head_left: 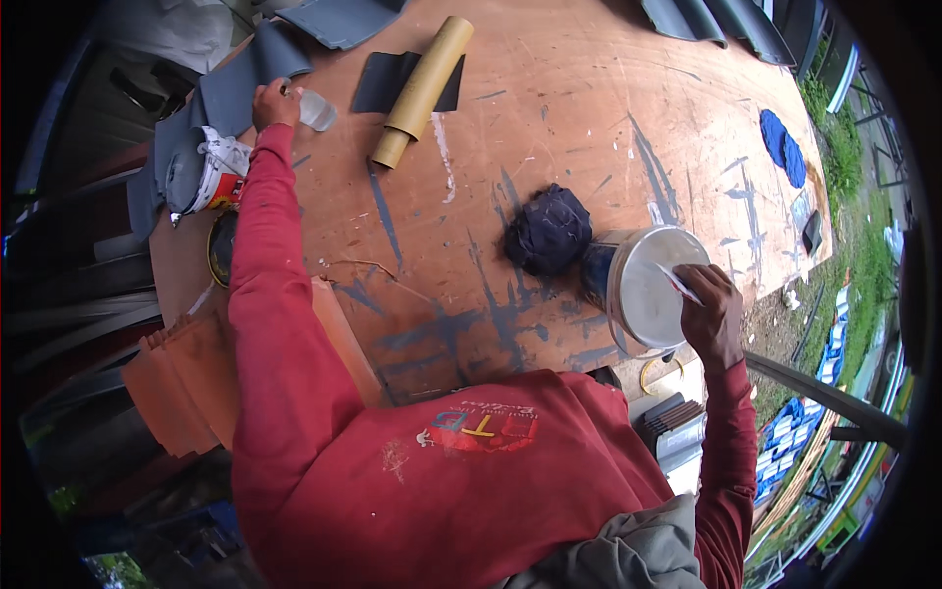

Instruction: The person stirs paint in a bucket using a scraper and a paint roller, applies the paint to roof tiles with the roller, and cleans the paint roller and their hands using a cloth and liquid from a bottle.

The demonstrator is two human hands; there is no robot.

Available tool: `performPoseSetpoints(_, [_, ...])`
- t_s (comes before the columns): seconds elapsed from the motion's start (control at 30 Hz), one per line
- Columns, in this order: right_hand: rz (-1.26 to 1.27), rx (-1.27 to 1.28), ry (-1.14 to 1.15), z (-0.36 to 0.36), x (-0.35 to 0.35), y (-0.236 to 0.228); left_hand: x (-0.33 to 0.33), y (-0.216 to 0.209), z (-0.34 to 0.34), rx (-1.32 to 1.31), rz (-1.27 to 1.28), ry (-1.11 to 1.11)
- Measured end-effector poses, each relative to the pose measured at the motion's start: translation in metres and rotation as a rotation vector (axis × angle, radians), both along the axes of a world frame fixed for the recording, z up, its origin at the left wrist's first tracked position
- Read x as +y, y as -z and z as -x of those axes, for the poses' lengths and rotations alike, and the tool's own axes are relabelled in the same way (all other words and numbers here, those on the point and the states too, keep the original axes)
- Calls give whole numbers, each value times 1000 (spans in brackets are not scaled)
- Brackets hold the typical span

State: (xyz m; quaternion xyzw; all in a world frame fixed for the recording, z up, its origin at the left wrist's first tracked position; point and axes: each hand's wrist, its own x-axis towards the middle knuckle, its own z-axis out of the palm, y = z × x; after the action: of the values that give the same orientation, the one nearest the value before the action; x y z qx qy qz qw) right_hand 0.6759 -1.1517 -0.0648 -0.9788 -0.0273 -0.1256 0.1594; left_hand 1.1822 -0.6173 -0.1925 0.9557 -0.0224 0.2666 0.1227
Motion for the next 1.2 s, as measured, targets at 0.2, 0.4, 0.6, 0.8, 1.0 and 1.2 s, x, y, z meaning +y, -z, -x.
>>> performPoseSetpoints(0.2, [-2, -66, -11, 9, -7, 16, 53, -7, 4, 78, -135, -37])
performPoseSetpoints(0.4, [-71, -141, 20, 9, -20, 27, 56, -77, 59, 109, -139, -100])
performPoseSetpoints(0.6, [-136, 71, 54, 1, -25, 20, 22, -150, 149, -2, -166, -144])
performPoseSetpoints(0.8, [-151, 217, -10, 10, -17, 24, -21, -154, 245, -88, -80, -98])
performPoseSetpoints(1.0, [-199, 226, -60, 26, -12, 10, -105, -133, 354, 93, 71, 177])
performPoseSetpoints(1.2, [-265, 194, -131, 43, -6, 2, -154, -107, 443, 293, 235, 384])
